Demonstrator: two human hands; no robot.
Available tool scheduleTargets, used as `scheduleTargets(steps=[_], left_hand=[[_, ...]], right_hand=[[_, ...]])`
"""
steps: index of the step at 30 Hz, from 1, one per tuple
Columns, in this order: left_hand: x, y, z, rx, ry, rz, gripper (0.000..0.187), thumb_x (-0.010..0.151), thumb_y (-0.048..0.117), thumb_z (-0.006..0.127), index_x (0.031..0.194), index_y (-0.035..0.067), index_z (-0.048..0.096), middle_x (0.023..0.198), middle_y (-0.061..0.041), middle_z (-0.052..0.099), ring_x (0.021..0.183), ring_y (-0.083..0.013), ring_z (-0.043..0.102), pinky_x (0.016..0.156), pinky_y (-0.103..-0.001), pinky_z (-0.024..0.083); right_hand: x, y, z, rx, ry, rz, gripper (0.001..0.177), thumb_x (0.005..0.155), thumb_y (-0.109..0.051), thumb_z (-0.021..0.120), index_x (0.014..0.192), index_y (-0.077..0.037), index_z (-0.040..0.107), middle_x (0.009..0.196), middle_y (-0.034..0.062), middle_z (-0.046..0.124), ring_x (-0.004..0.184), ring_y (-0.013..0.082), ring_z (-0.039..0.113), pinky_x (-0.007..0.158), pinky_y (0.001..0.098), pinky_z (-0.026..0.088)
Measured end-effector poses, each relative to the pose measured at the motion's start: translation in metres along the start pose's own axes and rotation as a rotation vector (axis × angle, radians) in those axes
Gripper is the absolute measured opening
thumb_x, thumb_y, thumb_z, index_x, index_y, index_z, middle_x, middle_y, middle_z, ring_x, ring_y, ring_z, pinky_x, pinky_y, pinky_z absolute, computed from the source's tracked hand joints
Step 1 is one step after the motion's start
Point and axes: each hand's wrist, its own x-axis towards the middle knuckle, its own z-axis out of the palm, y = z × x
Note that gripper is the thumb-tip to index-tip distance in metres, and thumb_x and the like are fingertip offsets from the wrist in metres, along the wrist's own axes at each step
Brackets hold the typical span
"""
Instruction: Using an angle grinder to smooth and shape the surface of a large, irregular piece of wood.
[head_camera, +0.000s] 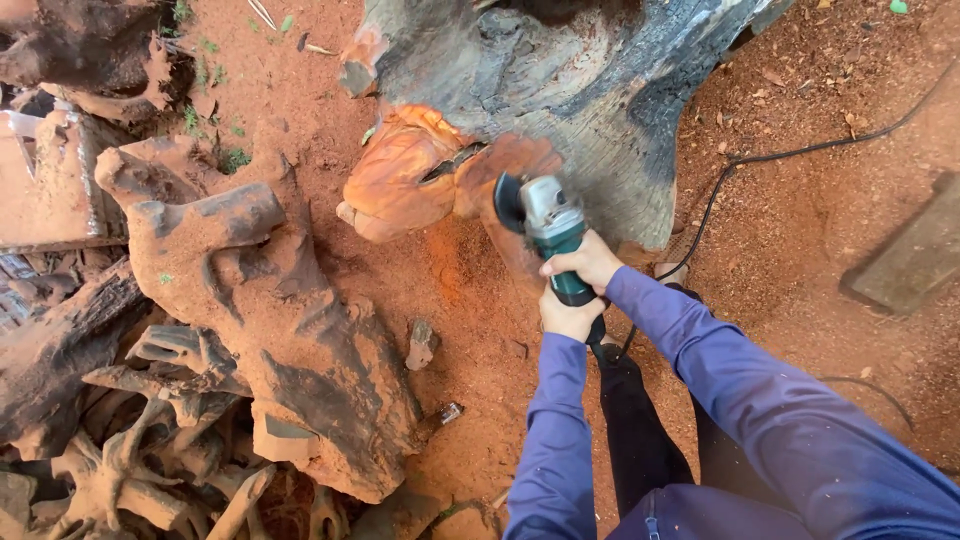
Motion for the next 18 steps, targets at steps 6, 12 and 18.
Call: scheduleTargets(steps=[6, 12, 18], left_hand=[[0.032, -0.104, -0.003, -0.158, 0.134, 0.073, 0.057, 0.045, 0.008, 0.089, 0.099, 0.011, 0.071, 0.090, -0.013, 0.075, 0.091, -0.0222, 0.074, 0.069, -0.039, 0.055], [0.025, -0.081, -0.006, -0.141, 0.108, 0.077, 0.053, 0.045, 0.005, 0.087, 0.094, 0.011, 0.070, 0.083, -0.012, 0.073, 0.083, -0.0202, 0.073, 0.065, -0.036, 0.055], [0.028, -0.041, 0.019, -0.104, 0.031, 0.093, 0.058, 0.045, 0.009, 0.087, 0.100, 0.008, 0.068, 0.089, -0.014, 0.073, 0.090, -0.0234, 0.073, 0.065, -0.040, 0.052]], right_hand=[[0.003, 0.064, 0.024, -0.021, -0.107, 0.063, 0.058, 0.047, 0.001, 0.096, 0.098, 0.003, 0.070, 0.090, 0.0129, 0.070, 0.091, 0.0238, 0.068, 0.082, 0.0380, 0.055], [0.003, 0.048, 0.028, -0.012, -0.081, 0.053, 0.056, 0.045, -0.001, 0.096, 0.095, 0.001, 0.070, 0.085, 0.0125, 0.069, 0.086, 0.0249, 0.069, 0.078, 0.0386, 0.055], [0.007, 0.018, 0.002, -0.044, 0.025, -0.006, 0.052, 0.050, -0.002, 0.095, 0.096, 0.000, 0.071, 0.085, 0.0126, 0.068, 0.087, 0.0226, 0.068, 0.078, 0.0379, 0.055]])
